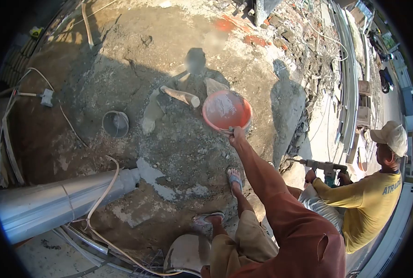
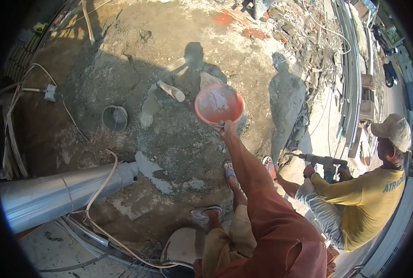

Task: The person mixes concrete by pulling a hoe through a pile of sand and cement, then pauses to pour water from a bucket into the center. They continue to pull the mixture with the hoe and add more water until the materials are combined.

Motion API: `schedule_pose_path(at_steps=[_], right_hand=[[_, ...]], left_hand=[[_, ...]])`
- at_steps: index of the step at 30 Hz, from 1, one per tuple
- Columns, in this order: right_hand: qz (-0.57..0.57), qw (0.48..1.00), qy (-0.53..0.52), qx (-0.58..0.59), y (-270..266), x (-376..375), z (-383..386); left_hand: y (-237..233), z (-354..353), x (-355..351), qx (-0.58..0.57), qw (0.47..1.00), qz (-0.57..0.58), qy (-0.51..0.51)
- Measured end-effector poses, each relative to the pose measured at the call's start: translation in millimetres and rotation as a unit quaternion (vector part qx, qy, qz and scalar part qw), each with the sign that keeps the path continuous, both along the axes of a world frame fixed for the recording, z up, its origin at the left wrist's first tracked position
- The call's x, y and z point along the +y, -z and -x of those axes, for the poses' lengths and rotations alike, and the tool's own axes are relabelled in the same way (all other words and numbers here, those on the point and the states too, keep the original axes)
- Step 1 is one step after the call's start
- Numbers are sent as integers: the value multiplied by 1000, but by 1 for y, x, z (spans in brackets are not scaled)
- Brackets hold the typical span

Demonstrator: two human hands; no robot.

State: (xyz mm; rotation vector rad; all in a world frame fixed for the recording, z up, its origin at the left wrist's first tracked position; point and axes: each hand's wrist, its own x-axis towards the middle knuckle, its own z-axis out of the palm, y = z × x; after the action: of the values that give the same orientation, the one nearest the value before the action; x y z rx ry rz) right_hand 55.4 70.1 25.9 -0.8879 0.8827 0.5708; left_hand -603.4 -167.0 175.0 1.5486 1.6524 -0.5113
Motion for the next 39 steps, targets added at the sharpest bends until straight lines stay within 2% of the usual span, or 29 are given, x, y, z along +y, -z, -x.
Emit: schedule_pose_path(at_steps=[2, 5, 7, 12, 14, 15, 16, 17, 18, 20, 22, 23, 24, 26, 29, 31, 32, 33, 34, 36, 37, 38, 39], right_hand=[[13, 992, -117, -36, 27, -19, -4], [1, 997, -73, 25, 49, -37, 5], [13, 996, -90, 19, 63, -60, 21], [95, 985, -139, 32, 24, -68, 58], [226, 931, -286, -9, 42, -67, 68], [225, 927, -299, -1, 44, -63, 77], [191, 927, -312, -82, 41, -55, 83], [154, 921, -318, -163, 38, -48, 89], [154, 922, -320, -157, 30, -42, 94], [189, 924, -327, -69, 10, -33, 104], [146, 929, -329, -91, 3, -33, 116], [130, 937, -320, -57, -2, -35, 123], [115, 944, -309, -21, -7, -40, 132], [84, 952, -292, -33, -10, -54, 149], [54, 964, -259, -23, -12, -77, 183], [52, 969, -242, -7, -12, -93, 211], [67, 970, -235, -4, -8, -99, 222], [83, 970, -228, -1, -6, -100, 233], [82, 971, -227, -3, -7, -98, 243], [226, 925, -306, 30, -12, -98, 261], [249, 915, -318, 22, -33, -94, 273], [250, 915, -315, 21, -38, -89, 282], [222, 925, -304, 51, -39, -87, 288]], left_hand=[[8, -4, 2, 22, 1000, 7, 3], [14, -8, 2, 47, 999, 16, 13], [19, -8, 4, 60, 998, 20, 20], [15, -1, 4, 86, 996, 23, 23], [0, -14, 10, 87, 996, 22, -13], [-8, -15, 8, 97, 995, 24, -24], [-9, -13, 9, 83, 996, 17, -31], [-9, -11, 12, 67, 997, 10, -34], [-10, -9, 15, 73, 997, 11, -34], [-10, -1, 18, 43, 997, -40, -57], [-20, -2, 36, 38, 995, -40, -87], [-24, 3, 41, 31, 992, -41, -115], [-17, 20, 39, 28, 992, -40, -115], [3, 43, 47, 3, 997, -52, -58], [4, 88, 75, -13, 997, -58, -44], [-7, 117, 89, -11, 996, -6, -93], [-5, 128, 101, -16, 990, 39, -136], [17, 155, 95, -51, 981, 25, -184], [11, 159, 101, -52, 981, 24, -183], [-10, 144, 114, -104, 948, 35, -298], [-19, 135, 119, -142, 934, 42, -325], [-32, 121, 126, -144, 935, 43, -323], [-46, 106, 134, -124, 962, 30, -239]])
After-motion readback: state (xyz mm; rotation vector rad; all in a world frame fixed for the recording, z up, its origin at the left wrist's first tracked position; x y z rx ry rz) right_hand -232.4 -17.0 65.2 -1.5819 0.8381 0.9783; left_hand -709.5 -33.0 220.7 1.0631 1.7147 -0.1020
